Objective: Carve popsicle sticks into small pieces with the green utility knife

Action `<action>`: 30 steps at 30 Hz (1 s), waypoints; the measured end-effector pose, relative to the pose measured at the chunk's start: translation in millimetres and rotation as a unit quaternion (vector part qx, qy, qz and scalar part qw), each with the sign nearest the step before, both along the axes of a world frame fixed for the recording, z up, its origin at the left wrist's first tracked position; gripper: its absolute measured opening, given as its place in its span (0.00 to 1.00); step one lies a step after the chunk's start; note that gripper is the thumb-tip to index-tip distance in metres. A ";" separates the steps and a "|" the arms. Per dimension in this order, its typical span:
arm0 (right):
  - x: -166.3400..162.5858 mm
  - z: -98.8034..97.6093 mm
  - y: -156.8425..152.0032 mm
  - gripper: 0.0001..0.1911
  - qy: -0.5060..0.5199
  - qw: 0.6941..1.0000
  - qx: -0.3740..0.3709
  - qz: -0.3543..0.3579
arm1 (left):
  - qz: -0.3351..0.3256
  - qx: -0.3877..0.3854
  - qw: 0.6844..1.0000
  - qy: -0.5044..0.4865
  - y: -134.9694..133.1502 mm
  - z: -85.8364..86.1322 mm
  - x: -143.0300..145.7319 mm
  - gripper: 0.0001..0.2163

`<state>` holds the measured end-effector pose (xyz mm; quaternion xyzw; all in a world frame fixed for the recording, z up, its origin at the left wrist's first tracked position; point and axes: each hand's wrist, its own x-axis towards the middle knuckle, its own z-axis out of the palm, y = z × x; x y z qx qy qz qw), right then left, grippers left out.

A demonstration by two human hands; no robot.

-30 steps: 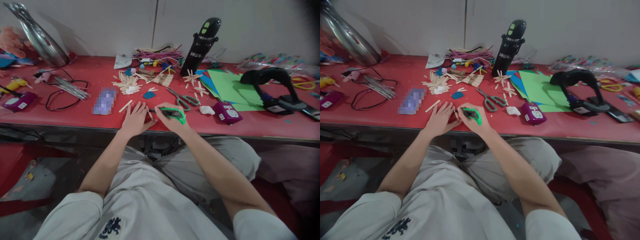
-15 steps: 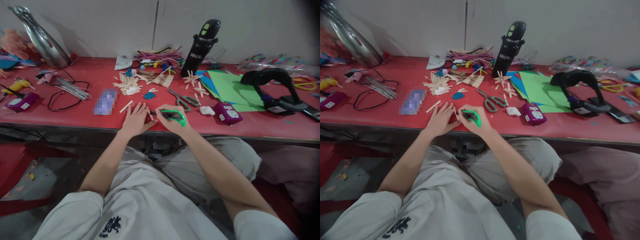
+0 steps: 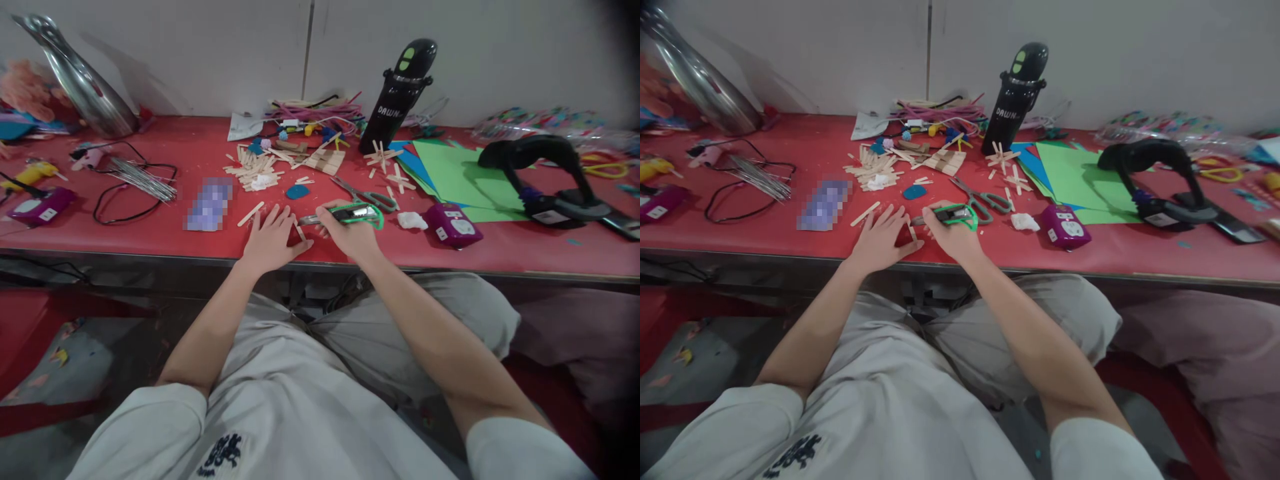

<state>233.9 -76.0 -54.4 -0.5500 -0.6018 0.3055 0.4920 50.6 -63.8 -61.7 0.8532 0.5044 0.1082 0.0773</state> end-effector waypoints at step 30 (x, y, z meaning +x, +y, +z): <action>0.4 -1.0 16.0 0.06 0.212 0.971 -0.107 -0.037 | 0.007 -0.013 1.000 -0.003 1.9 0.2 -0.1 0.38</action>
